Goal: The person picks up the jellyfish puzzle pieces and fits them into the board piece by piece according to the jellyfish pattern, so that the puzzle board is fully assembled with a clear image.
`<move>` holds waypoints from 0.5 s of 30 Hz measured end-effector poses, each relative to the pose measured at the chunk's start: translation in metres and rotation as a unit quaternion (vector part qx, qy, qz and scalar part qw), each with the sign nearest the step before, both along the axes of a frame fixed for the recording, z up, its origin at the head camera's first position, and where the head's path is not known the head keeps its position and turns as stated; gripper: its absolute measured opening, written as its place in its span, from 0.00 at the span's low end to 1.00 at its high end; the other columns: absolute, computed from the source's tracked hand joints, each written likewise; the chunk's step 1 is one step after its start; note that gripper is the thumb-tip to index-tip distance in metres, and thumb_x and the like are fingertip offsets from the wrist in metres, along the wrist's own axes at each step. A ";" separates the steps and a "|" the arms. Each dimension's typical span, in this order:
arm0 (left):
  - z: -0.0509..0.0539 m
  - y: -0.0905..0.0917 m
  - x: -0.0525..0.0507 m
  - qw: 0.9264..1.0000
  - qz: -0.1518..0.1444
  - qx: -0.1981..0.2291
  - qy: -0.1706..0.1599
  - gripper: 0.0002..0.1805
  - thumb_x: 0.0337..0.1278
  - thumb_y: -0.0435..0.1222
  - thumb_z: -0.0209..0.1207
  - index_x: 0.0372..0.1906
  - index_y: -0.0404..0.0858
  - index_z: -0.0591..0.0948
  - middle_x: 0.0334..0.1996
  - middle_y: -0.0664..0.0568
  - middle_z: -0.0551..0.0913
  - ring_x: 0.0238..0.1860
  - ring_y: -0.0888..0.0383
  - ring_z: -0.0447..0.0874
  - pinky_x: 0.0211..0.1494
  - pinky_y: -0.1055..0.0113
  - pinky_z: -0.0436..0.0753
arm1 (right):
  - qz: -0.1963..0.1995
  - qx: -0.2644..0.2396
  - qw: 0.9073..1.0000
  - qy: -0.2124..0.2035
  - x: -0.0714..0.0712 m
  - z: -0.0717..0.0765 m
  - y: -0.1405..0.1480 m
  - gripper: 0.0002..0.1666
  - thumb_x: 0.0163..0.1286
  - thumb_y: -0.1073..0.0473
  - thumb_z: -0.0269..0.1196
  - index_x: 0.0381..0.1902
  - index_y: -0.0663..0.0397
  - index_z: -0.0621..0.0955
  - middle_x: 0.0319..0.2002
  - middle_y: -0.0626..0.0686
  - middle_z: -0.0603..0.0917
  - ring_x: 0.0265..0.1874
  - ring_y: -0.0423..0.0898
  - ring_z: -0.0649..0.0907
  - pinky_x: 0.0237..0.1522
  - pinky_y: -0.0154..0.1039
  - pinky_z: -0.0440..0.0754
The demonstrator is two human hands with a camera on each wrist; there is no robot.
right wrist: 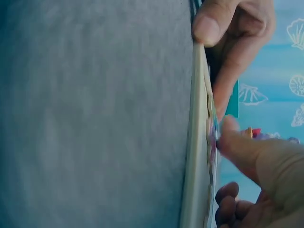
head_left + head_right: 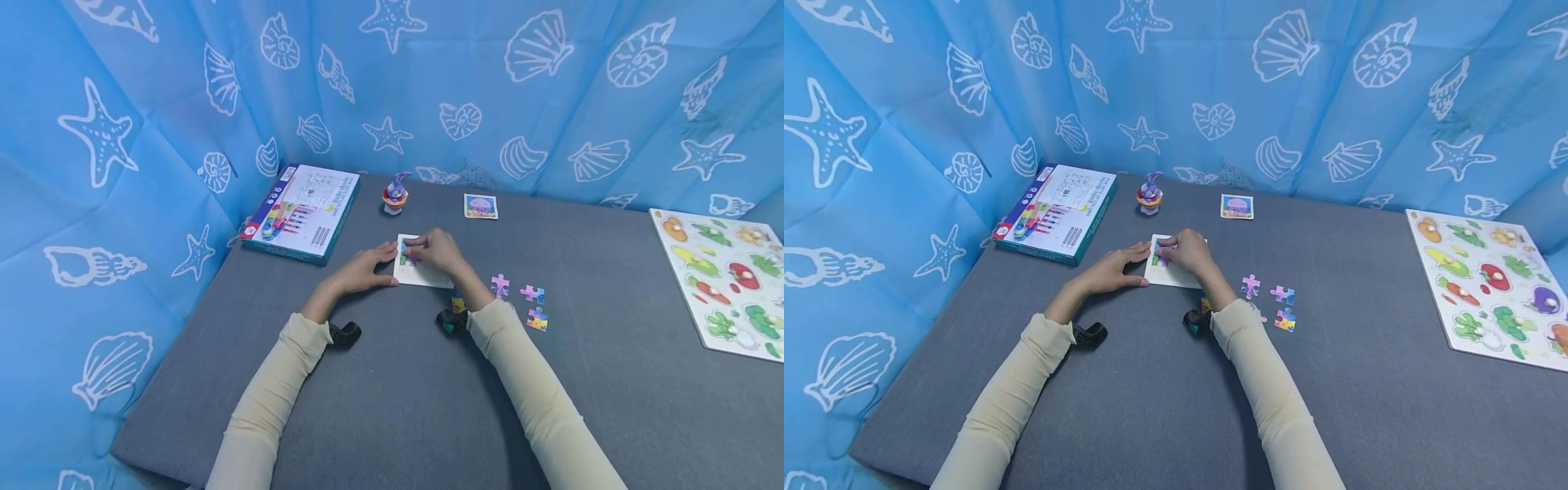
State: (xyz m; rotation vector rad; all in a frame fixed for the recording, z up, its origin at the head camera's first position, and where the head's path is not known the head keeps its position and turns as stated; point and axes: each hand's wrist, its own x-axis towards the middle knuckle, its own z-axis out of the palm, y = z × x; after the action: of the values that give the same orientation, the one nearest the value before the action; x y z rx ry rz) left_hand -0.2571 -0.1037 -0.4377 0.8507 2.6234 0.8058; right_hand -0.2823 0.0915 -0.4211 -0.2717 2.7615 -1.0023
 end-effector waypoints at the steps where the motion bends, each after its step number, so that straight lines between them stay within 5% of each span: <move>1: 0.000 0.000 0.000 1.000 -0.001 0.001 0.001 0.41 0.54 0.48 0.60 0.69 0.37 0.57 0.71 0.47 0.53 0.73 0.50 0.47 0.72 0.46 0.50 | -0.004 0.007 1.000 0.004 0.000 0.000 -0.001 0.17 0.59 0.50 0.65 0.47 0.46 0.83 0.50 0.58 0.82 0.23 0.44 0.67 0.23 0.34 0.60; 6: 0.002 0.000 0.001 1.000 -0.003 0.010 0.004 0.40 0.54 0.47 0.60 0.68 0.35 0.58 0.71 0.46 0.53 0.73 0.50 0.47 0.72 0.49 0.51 | -0.012 0.037 0.999 0.020 0.000 0.000 -0.004 0.21 0.56 0.48 0.67 0.48 0.43 0.82 0.51 0.58 0.81 0.32 0.48 0.78 0.25 0.35 0.64; 9: 0.002 -0.001 0.001 1.000 -0.004 0.013 0.002 0.40 0.54 0.46 0.60 0.68 0.35 0.58 0.71 0.47 0.54 0.73 0.50 0.47 0.73 0.51 0.51 | -0.009 0.045 0.999 0.019 -0.001 0.002 -0.005 0.22 0.55 0.48 0.68 0.48 0.43 0.82 0.53 0.57 0.80 0.46 0.52 0.80 0.28 0.35 0.68; 13: 0.000 -0.001 0.001 1.000 -0.002 0.011 0.003 0.40 0.54 0.46 0.61 0.68 0.36 0.59 0.71 0.47 0.54 0.72 0.51 0.48 0.73 0.51 0.51 | -0.004 0.023 1.000 0.007 0.000 0.001 -0.004 0.19 0.59 0.48 0.64 0.47 0.48 0.83 0.47 0.56 0.84 0.29 0.47 0.78 0.24 0.33 0.65; 15: -0.002 0.001 0.001 1.000 -0.001 0.006 0.006 0.40 0.54 0.47 0.60 0.68 0.36 0.58 0.71 0.47 0.54 0.73 0.51 0.47 0.72 0.49 0.50 | 0.003 0.000 1.000 0.009 0.000 -0.001 0.001 0.17 0.62 0.50 0.62 0.46 0.51 0.83 0.34 0.58 0.85 0.18 0.42 0.70 0.20 0.32 0.61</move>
State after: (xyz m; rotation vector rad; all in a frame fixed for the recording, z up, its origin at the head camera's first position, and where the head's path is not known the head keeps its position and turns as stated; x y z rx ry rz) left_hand -0.2560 -0.1031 -0.4398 0.8647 2.6309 0.8183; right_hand -0.2824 0.0924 -0.4217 -0.2903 2.7753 -1.0019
